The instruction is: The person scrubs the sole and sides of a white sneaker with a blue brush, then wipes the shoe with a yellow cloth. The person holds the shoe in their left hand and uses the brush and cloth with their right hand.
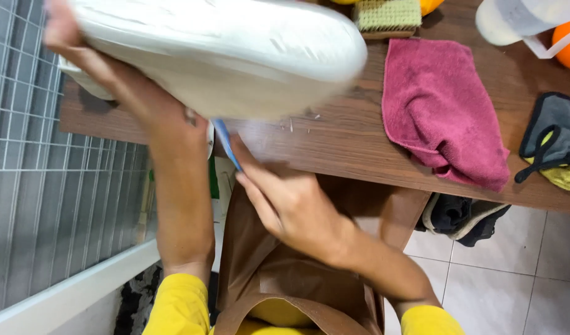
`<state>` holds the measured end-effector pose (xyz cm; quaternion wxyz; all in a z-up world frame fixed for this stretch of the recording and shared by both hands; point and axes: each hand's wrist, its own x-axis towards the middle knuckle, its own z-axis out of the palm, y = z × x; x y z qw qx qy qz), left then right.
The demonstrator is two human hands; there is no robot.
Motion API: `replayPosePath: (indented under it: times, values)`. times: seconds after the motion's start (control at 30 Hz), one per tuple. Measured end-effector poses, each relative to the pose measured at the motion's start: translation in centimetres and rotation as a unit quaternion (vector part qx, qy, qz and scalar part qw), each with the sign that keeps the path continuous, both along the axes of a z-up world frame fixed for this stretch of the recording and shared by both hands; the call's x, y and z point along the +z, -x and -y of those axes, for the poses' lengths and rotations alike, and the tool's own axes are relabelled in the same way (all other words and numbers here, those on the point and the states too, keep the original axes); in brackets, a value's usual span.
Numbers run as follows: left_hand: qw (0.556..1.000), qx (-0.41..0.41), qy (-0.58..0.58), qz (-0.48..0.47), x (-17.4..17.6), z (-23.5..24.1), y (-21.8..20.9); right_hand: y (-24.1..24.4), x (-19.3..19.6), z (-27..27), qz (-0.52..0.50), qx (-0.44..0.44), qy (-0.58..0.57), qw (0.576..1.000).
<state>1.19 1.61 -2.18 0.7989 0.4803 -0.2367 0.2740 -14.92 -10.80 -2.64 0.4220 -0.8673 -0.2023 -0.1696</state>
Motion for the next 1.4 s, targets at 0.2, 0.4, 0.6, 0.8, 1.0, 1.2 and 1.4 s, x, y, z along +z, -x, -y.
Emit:
replayPosePath:
  times: [0.2,0.4,0.6,0.8,1.0,1.2,1.4]
  values:
    - [0.944,-0.193,0.109,-0.243,2.4,2.1,1.2,-2.1,1.4,0.2,-0.082,0.042,-0.113,0.989]
    - [0.915,-0.061,0.351,-0.189,2.9,0.9,0.2,0.8,-1.1,0.7,-0.039,0.017,-0.057,0.997]
    - [0.889,-0.141,0.340,-0.272,3.0,2.0,1.7,-2.2,-2.4,1.0,-0.001,-0.079,0.082,0.993]
    - [0.923,-0.021,0.291,-0.250,3.8,-2.3,-1.8,2.8,-1.6,3.1,-0.004,-0.101,0.031,0.994]
    - [0.874,0.040,0.348,-0.338,3.3,-5.6,-1.5,-2.5,1.2,8.1,-0.222,-0.098,-0.104,0.964]
    - [0.845,0.133,0.247,-0.456,8.0,-2.2,2.0,-18.9,-6.5,10.8,0.023,-0.159,0.203,0.966]
    - [0.913,0.086,0.264,-0.298,0.0,-7.9,0.1,-24.1,-8.0,9.0,0.014,-0.200,0.332,0.922]
